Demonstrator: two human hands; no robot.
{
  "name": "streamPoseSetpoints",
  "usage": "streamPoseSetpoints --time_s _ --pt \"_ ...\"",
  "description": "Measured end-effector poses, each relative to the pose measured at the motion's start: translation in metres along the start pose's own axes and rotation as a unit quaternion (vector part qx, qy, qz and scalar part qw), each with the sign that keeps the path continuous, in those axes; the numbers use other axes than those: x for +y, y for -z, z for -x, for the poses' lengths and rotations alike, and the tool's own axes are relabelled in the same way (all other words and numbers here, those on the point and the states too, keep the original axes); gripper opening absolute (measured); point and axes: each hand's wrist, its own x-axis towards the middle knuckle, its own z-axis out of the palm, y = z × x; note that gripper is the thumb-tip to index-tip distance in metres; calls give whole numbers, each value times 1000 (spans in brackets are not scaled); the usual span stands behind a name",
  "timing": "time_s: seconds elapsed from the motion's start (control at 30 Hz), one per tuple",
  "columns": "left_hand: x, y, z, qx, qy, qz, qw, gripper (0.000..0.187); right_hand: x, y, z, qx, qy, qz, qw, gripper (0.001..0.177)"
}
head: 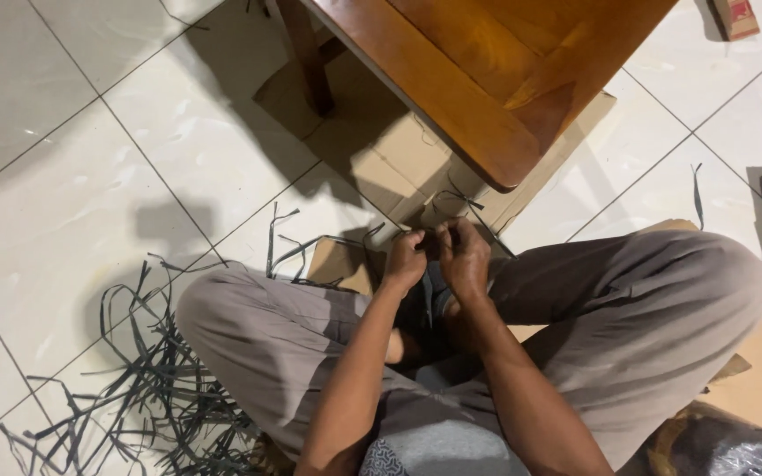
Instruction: Wrapping a wooden chair with protective cardboard and securing it with plastic ties.
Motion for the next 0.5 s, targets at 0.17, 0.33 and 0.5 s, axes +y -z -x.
streamPoseSetpoints --time_s 0.17,0.33,0.5 --pt "16 -2 2 -6 -65 -106 992 53 -4 8 0 -16 19 1 1000 10" --pt "58 3 19 -9 -103 -146 984 46 3 13 1 -29 16 18 999 16" --pt "46 -2 9 51 -151 -258 953 33 1 19 2 -58 16 73 995 19"
